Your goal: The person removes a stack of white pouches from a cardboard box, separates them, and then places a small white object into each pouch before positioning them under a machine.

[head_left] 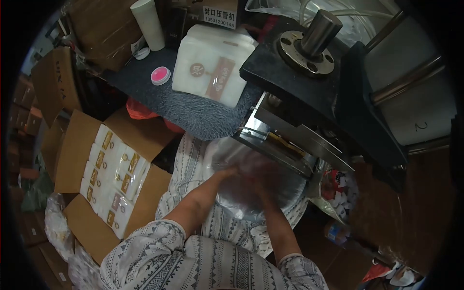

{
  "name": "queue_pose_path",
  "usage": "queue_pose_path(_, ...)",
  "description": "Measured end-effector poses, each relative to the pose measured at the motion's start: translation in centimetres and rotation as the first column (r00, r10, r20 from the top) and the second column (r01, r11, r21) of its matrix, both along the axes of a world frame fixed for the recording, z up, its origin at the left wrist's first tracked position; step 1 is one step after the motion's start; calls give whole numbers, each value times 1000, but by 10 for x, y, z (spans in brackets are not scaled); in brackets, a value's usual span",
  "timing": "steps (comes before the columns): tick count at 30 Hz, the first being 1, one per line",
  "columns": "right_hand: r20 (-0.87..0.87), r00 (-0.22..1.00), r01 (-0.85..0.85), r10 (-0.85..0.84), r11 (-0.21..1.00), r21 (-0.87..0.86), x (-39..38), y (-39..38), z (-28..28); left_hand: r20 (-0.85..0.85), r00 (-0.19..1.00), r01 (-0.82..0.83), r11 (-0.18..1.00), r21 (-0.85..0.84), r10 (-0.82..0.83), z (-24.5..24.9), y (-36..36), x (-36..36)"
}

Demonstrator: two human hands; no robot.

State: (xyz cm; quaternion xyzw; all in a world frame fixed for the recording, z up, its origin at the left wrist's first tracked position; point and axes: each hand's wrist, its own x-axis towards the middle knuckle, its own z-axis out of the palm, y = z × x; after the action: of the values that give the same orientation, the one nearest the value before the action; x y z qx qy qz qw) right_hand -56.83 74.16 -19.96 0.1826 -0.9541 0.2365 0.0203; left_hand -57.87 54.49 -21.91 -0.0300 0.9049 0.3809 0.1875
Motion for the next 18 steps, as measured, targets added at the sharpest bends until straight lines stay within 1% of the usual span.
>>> queue_pose_path(1,-209,977,-25,34,999,45,-2,9,-13,-9,1000,5,1000,-12,-5,0,0,1)
queue_pose_path(2,-416,908,-13,53,995,98,-4,17,-26,-17,1000,10,1000,-25,-11,2,-1,2)
queue_pose_path(5,-83,996,-13,30,979,203,-6,37,-111,-43,998,44,997,-60,-47,7,1,5)
queue_pose_path(6,31,1000,-14,7,970,244,-6,40,-112,-62,996,60,996,-72,-65,13,4,5)
queue_pose_path(8,131,991,-14,-24,961,277,-10,42,-114,-143,985,84,988,-126,-102,29,9,13)
queue_pose_path(9,85,996,-11,-10,972,236,-8,30,-79,-202,972,87,984,-155,-118,41,11,20)
queue_pose_path(10,41,999,-7,0,981,192,-7,18,-42,-222,967,96,984,-150,-128,57,12,27)
queue_pose_path(11,45,999,2,-11,983,185,-9,12,-22,-227,964,110,985,-133,-139,75,11,34)
queue_pose_path(12,379,924,-130,52,975,183,-8,10,-8,-194,969,139,987,-79,-152,96,8,41)
queue_pose_path(13,662,742,-253,103,958,134,-8,9,-1,-161,973,163,986,-25,-165,116,5,47)
queue_pose_path(14,654,750,-240,99,962,129,-3,9,-5,-111,978,188,978,87,-178,133,0,46)
queue_pose_path(15,443,887,-157,129,987,27,11,11,-19,-115,975,199,977,80,-189,154,-7,48)
queue_pose_path(16,206,972,-100,117,991,-91,20,11,-28,-245,953,220,965,144,-181,174,-18,51)
queue_pose_path(17,202,973,-91,108,991,-95,23,9,-3,-370,915,249,947,205,-160,197,-29,53)
queue_pose_path(18,150,983,-98,104,994,-48,29,2,56,-307,947,179,951,252,-97,226,-40,52)
